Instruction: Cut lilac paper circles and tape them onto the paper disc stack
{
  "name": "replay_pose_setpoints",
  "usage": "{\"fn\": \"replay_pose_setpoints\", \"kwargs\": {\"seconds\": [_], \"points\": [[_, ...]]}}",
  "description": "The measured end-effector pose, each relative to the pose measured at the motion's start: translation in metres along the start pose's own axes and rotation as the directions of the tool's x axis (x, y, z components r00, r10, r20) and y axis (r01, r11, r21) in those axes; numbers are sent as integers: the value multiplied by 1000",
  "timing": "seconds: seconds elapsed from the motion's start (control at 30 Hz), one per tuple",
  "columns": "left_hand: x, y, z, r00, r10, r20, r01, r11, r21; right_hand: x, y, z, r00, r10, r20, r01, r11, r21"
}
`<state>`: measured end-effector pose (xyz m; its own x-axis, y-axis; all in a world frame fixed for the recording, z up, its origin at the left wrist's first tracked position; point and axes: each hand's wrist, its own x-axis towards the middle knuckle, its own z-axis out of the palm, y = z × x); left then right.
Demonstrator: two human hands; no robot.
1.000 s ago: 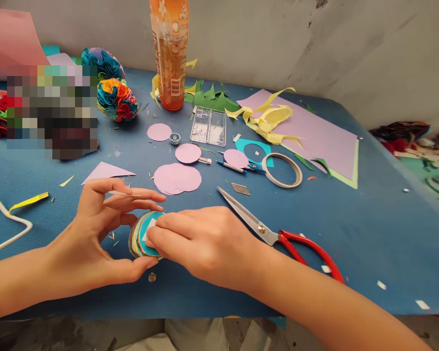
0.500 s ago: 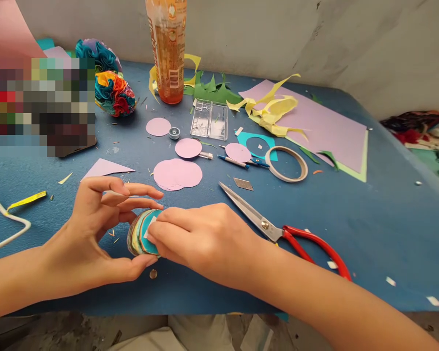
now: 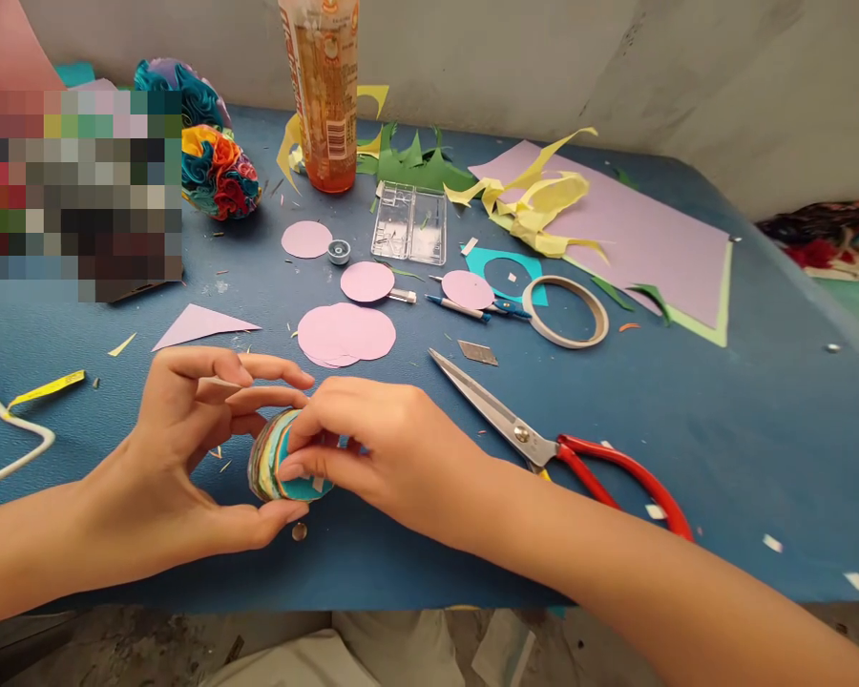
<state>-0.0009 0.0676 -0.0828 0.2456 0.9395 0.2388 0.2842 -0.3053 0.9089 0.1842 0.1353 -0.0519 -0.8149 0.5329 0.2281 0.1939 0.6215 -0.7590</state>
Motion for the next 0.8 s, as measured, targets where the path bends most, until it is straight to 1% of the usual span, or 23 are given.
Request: {"fn": "replay_pose_setpoints", "kwargs": {"seconds": [0.1,0.2,0.37,0.57,0.67,0.8], "points": [[0,-1,0,1000,-17,9,17,1000,-15,3,2,0,995,102,17,-103,988,118],[1,-2,-1,999,-33,7,33,999,-14,3,0,-2,993,109,43,-114,984,139],[2,-2,-1,998,-57,4,57,998,-28,1,-3,-5,998,68,12,-68,996,64],[1,-1,-1,999,-40,-22,40,999,-7,-3,-3,0,997,-45,-66,40,997,-72],[1,0,0,999,-29,-18,28,999,-27,-6,-5,2,995,-62,-74,52,990,-129],[1,1,0,999,-41,-11,41,999,-7,-8,-5,3,994,-71,-78,57,985,-162]]}}
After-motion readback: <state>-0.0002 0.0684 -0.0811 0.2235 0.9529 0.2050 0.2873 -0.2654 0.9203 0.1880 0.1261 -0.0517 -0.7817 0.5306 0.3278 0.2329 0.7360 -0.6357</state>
